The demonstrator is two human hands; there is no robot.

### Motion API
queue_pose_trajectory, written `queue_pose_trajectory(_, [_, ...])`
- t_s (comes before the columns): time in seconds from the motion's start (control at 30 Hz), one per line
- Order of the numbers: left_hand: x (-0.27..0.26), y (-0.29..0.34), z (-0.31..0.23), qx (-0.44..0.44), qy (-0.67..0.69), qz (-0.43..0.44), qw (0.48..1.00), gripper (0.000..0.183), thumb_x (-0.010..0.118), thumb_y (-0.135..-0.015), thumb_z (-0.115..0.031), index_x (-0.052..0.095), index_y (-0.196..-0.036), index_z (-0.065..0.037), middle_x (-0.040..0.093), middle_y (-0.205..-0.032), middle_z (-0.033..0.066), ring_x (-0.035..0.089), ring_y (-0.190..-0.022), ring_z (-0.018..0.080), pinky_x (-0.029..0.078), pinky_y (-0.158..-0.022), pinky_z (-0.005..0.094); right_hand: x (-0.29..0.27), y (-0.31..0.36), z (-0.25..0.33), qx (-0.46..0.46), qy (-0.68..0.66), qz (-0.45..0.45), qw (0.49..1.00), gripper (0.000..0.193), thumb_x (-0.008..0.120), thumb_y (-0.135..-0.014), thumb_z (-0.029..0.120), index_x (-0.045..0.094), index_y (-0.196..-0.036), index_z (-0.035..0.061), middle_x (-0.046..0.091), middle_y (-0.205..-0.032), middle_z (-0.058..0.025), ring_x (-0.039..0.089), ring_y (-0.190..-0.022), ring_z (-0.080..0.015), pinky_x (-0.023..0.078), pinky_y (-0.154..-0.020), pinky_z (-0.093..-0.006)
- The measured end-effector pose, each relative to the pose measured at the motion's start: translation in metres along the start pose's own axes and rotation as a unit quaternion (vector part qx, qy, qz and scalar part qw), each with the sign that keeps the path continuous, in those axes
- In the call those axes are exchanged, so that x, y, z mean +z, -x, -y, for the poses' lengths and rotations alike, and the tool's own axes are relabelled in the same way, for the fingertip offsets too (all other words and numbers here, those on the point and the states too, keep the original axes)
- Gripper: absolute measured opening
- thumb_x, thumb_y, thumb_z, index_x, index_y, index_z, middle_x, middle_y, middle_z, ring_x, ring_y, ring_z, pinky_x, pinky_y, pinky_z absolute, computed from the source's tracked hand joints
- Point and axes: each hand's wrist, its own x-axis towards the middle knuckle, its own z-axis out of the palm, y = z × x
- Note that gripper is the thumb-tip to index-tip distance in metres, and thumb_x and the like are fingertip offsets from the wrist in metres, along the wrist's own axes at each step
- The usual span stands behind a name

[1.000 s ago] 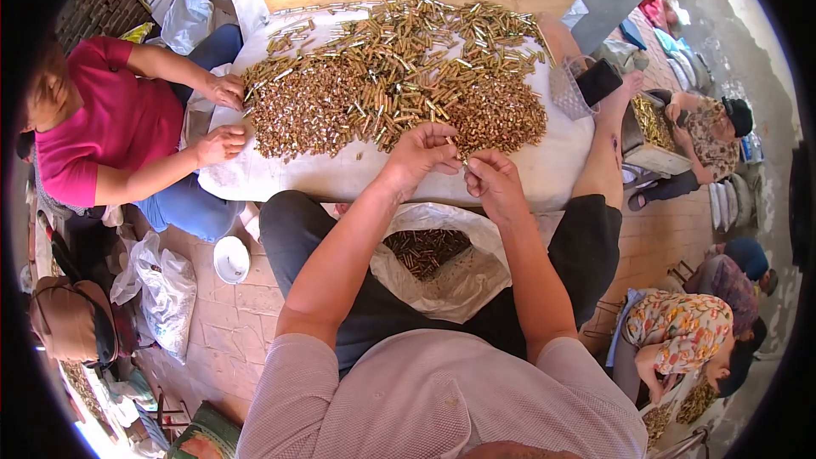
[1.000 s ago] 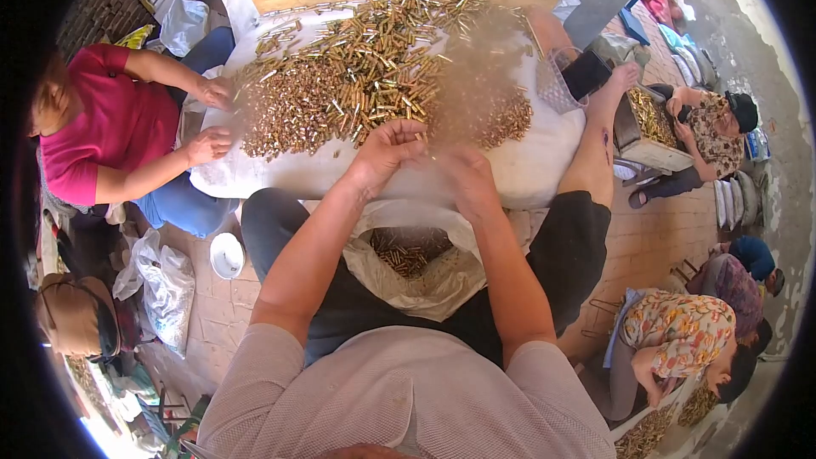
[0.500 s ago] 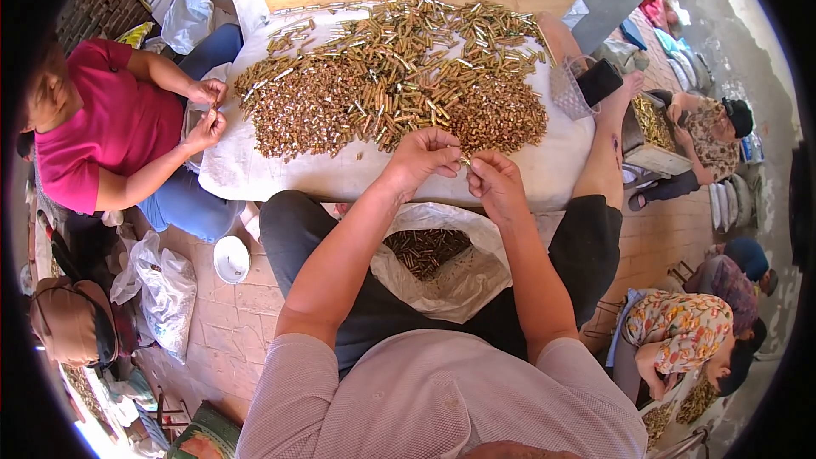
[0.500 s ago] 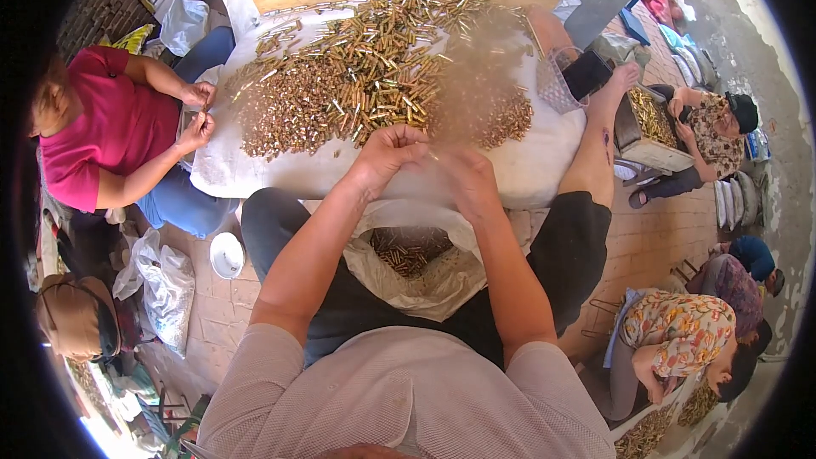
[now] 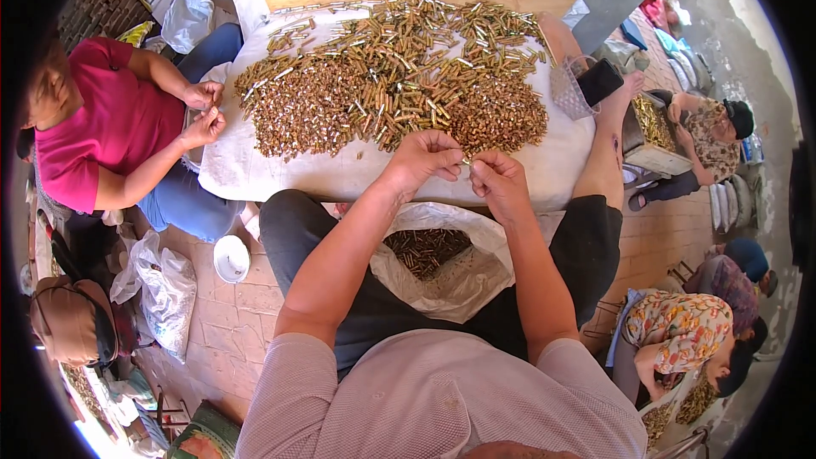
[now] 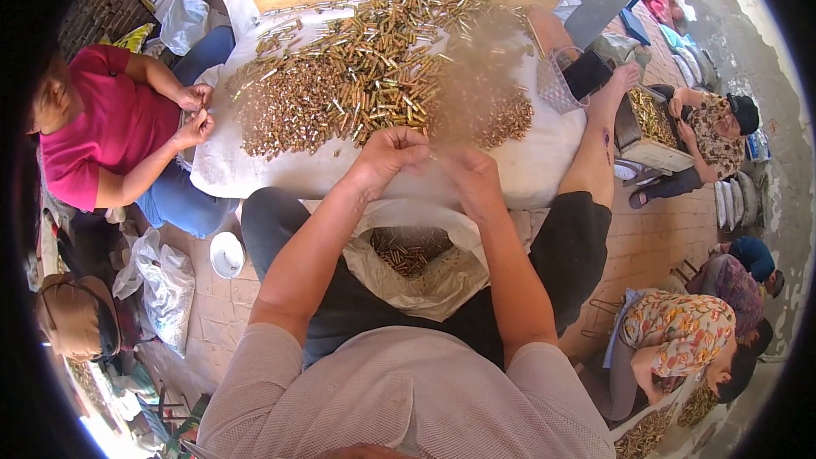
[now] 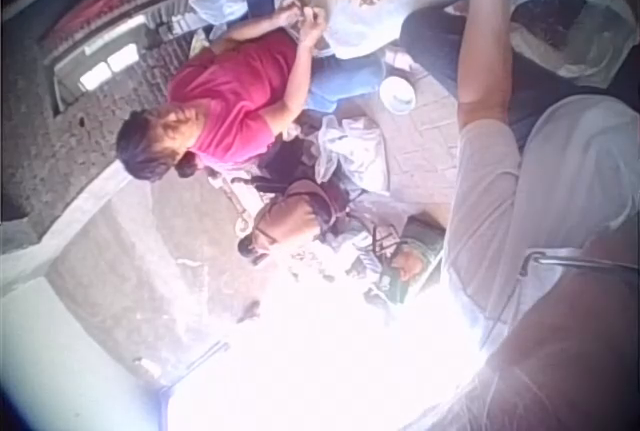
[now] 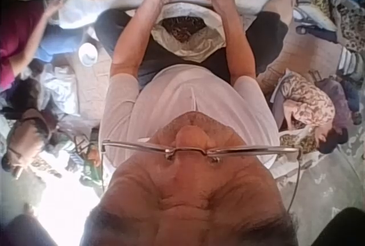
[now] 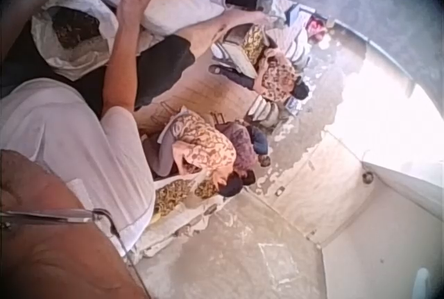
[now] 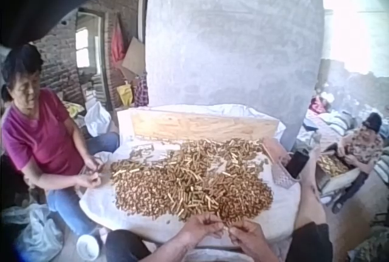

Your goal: The person assembles small brass casings and metal projectiles by hand.

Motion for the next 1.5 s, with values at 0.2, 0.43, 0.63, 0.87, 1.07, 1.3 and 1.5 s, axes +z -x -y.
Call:
queue_pose_trajectory(0.2, [0.002,0.000,0.011,-0.001,0.068,0.020,0.997,0.013,0.071,-0.089,-0.009,0.066,-0.096,0.001,0.068,-0.086,0.0080,0.068,-0.072,0.0168,0.060,-0.066,0.0303,0.004,0.001,0.001,-0.018,-0.022,0.022,0.999,0.012,0.069,-0.092,0.014,0.065,-0.099,0.0058,0.061,-0.076,-0.0005,0.054,-0.063,-0.0088,0.042,-0.053,-0.0236])
queue_pose_trajectory(0.43, [0.010,0.002,0.014,-0.032,0.097,0.002,0.995,0.011,0.070,-0.089,-0.006,0.065,-0.095,0.001,0.068,-0.086,0.0081,0.068,-0.072,0.0182,0.060,-0.067,0.0319,-0.007,0.000,-0.003,0.001,-0.093,0.038,0.995,0.004,0.067,-0.091,0.007,0.069,-0.094,0.0058,0.063,-0.075,0.0016,0.053,-0.062,-0.0064,0.041,-0.054,-0.0218])
queue_pose_trajectory(0.63, [0.012,0.007,0.007,-0.042,0.090,-0.008,0.995,0.012,0.070,-0.088,-0.006,0.065,-0.096,0.002,0.068,-0.086,0.0087,0.068,-0.072,0.0187,0.061,-0.069,0.0332,-0.001,0.003,0.005,-0.004,-0.048,0.023,0.999,0.002,0.069,-0.089,0.007,0.067,-0.089,0.0073,0.061,-0.070,0.0014,0.052,-0.056,-0.0075,0.041,-0.049,-0.0230])
queue_pose_trajectory(0.87, [0.016,0.008,0.004,-0.028,0.040,0.002,0.999,0.011,0.070,-0.089,-0.006,0.067,-0.095,0.002,0.068,-0.086,0.0092,0.068,-0.073,0.0180,0.061,-0.069,0.0326,-0.016,0.001,-0.001,-0.003,-0.041,0.072,0.997,0.016,0.069,-0.092,0.019,0.065,-0.095,0.0041,0.062,-0.075,-0.0017,0.056,-0.063,-0.0098,0.046,-0.053,-0.0241])
queue_pose_trajectory(1.07, [0.016,0.005,0.001,-0.025,0.041,-0.010,0.999,0.011,0.071,-0.089,-0.007,0.067,-0.095,0.002,0.069,-0.085,0.0085,0.068,-0.074,0.0171,0.061,-0.070,0.0314,-0.009,0.000,0.000,0.017,-0.089,0.020,0.996,0.017,0.068,-0.092,0.017,0.067,-0.101,0.0029,0.064,-0.079,-0.0032,0.058,-0.067,-0.0101,0.048,-0.057,-0.0262])
queue_pose_trajectory(1.3, [-0.009,-0.017,-0.008,0.092,-0.279,-0.093,0.951,0.020,0.074,-0.085,-0.017,0.069,-0.098,-0.003,0.070,-0.087,0.0102,0.068,-0.078,0.0230,0.056,-0.066,0.0339,-0.001,0.003,0.004,0.004,0.105,0.045,0.993,0.007,0.064,-0.091,0.005,0.067,-0.094,0.0004,0.063,-0.077,-0.0027,0.057,-0.064,-0.0090,0.048,-0.053,-0.0247])
queue_pose_trajectory(1.5, [-0.012,-0.035,0.000,0.230,-0.648,-0.180,0.703,0.012,0.067,-0.078,-0.009,0.067,-0.090,-0.005,0.060,-0.100,0.0149,0.060,-0.098,0.0320,0.052,-0.079,0.0429,0.031,0.017,0.027,0.078,0.306,0.260,0.912,0.007,0.067,-0.090,0.006,0.069,-0.094,0.0007,0.065,-0.082,0.0022,0.055,-0.073,-0.0037,0.044,-0.065,-0.0207])
